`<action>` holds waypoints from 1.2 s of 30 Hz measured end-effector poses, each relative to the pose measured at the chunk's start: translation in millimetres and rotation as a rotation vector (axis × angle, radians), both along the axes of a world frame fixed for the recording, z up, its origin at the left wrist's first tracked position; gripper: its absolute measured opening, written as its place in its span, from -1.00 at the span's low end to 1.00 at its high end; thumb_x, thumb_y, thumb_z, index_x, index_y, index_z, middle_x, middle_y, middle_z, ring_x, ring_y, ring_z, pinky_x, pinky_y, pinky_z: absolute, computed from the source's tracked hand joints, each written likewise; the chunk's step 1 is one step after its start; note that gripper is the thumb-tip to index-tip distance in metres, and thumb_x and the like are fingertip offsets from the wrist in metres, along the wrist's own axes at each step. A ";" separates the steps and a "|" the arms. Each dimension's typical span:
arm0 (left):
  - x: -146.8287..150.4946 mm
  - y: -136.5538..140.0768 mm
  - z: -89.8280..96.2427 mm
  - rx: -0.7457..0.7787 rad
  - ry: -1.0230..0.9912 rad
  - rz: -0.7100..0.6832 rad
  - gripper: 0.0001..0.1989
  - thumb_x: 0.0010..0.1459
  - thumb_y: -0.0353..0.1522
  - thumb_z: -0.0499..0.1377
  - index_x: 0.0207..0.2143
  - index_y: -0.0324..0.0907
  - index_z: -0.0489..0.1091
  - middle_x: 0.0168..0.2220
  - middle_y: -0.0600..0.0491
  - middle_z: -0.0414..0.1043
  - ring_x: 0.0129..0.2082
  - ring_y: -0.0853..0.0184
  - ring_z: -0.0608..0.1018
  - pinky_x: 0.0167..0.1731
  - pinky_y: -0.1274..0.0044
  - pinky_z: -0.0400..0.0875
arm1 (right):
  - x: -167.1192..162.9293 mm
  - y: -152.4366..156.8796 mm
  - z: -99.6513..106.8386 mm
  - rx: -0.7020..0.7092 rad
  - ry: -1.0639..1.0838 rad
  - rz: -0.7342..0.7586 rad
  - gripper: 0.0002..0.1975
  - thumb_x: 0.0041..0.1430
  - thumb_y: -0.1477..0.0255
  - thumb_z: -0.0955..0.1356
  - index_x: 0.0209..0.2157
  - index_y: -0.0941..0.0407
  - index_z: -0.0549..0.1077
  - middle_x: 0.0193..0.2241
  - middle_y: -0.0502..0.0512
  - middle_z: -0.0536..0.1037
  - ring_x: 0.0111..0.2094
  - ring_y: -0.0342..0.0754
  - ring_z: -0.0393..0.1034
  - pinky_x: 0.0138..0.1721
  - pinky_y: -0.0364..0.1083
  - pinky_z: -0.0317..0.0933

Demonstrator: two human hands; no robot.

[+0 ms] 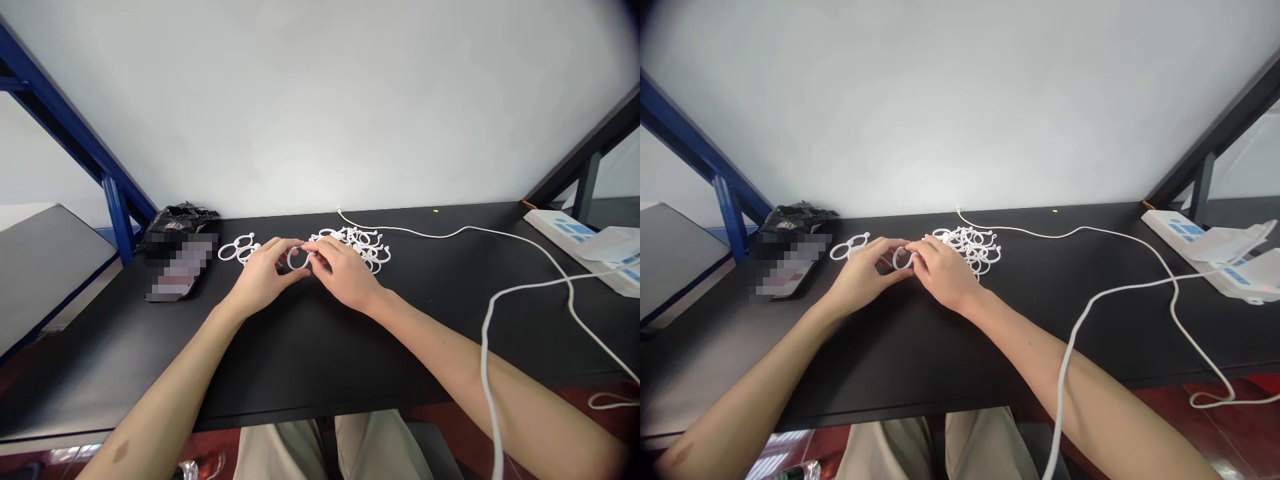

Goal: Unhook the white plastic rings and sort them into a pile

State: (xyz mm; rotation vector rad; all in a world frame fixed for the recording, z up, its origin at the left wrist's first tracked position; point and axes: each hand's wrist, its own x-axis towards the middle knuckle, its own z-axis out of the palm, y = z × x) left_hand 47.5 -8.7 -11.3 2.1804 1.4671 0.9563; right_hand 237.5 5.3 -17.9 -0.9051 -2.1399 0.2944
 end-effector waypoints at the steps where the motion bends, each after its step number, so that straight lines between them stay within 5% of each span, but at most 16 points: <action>1: -0.1 0.0 0.1 0.004 0.003 0.002 -0.60 0.11 -0.21 0.29 0.02 -0.02 0.40 -0.13 0.10 0.43 -0.31 0.34 0.48 -0.27 0.45 0.43 | 0.0 0.2 0.0 0.009 0.002 -0.002 -0.77 0.32 0.54 0.23 -0.09 0.12 0.46 -0.18 0.12 0.52 -0.30 -0.10 0.45 -0.27 -0.06 0.39; 15: -0.3 0.2 0.4 0.038 0.024 -0.009 -0.62 0.12 -0.20 0.28 0.00 -0.03 0.40 -0.15 0.09 0.44 -0.32 0.34 0.47 -0.28 0.45 0.42 | -1.6 0.7 3.0 0.024 0.060 -0.030 -0.82 0.30 0.56 0.26 -0.24 0.10 0.49 -0.27 0.03 0.59 -0.26 -0.11 0.47 -0.23 -0.09 0.36; 19: -1.9 1.1 3.1 0.071 0.041 0.013 -0.61 0.13 -0.18 0.25 0.01 -0.04 0.40 -0.17 0.06 0.44 -0.27 0.29 0.48 -0.27 0.45 0.42 | 1.5 2.4 4.9 -0.031 0.053 -0.063 -0.77 0.30 0.49 0.27 -0.05 0.06 0.46 -0.20 0.01 0.60 -0.20 -0.09 0.49 -0.16 -0.07 0.38; 25: -20.0 9.0 1.7 0.144 0.305 0.505 -0.59 0.16 -0.20 0.17 0.03 -0.14 0.39 -0.11 -0.09 0.46 -0.04 0.01 0.42 -0.04 0.20 0.33 | 16.0 14.7 3.1 -0.009 -0.204 -0.347 -0.68 0.27 0.36 0.31 0.02 0.15 0.45 -0.08 0.21 0.49 -0.01 0.13 0.36 0.01 0.11 0.33; 28: -26.8 10.3 -1.6 0.104 0.435 0.643 -0.51 0.18 -0.19 0.13 0.12 -0.19 0.34 0.05 -0.22 0.37 0.08 -0.14 0.32 0.01 0.09 0.26 | 20.1 19.4 -0.5 -0.028 -0.324 -0.391 -0.67 0.22 0.35 0.34 -0.01 0.16 0.49 -0.09 0.24 0.46 0.00 0.18 0.32 0.03 0.15 0.30; 36: -14.7 8.3 -2.8 0.144 0.302 0.402 -0.64 0.21 -0.22 0.12 0.02 -0.13 0.41 0.02 -0.09 0.42 0.05 -0.02 0.33 0.03 0.17 0.27 | 17.4 18.2 -1.3 0.023 -0.307 -0.344 -0.83 0.27 0.45 0.31 -0.21 0.10 0.56 -0.18 0.20 0.48 -0.09 0.11 0.32 -0.08 0.11 0.33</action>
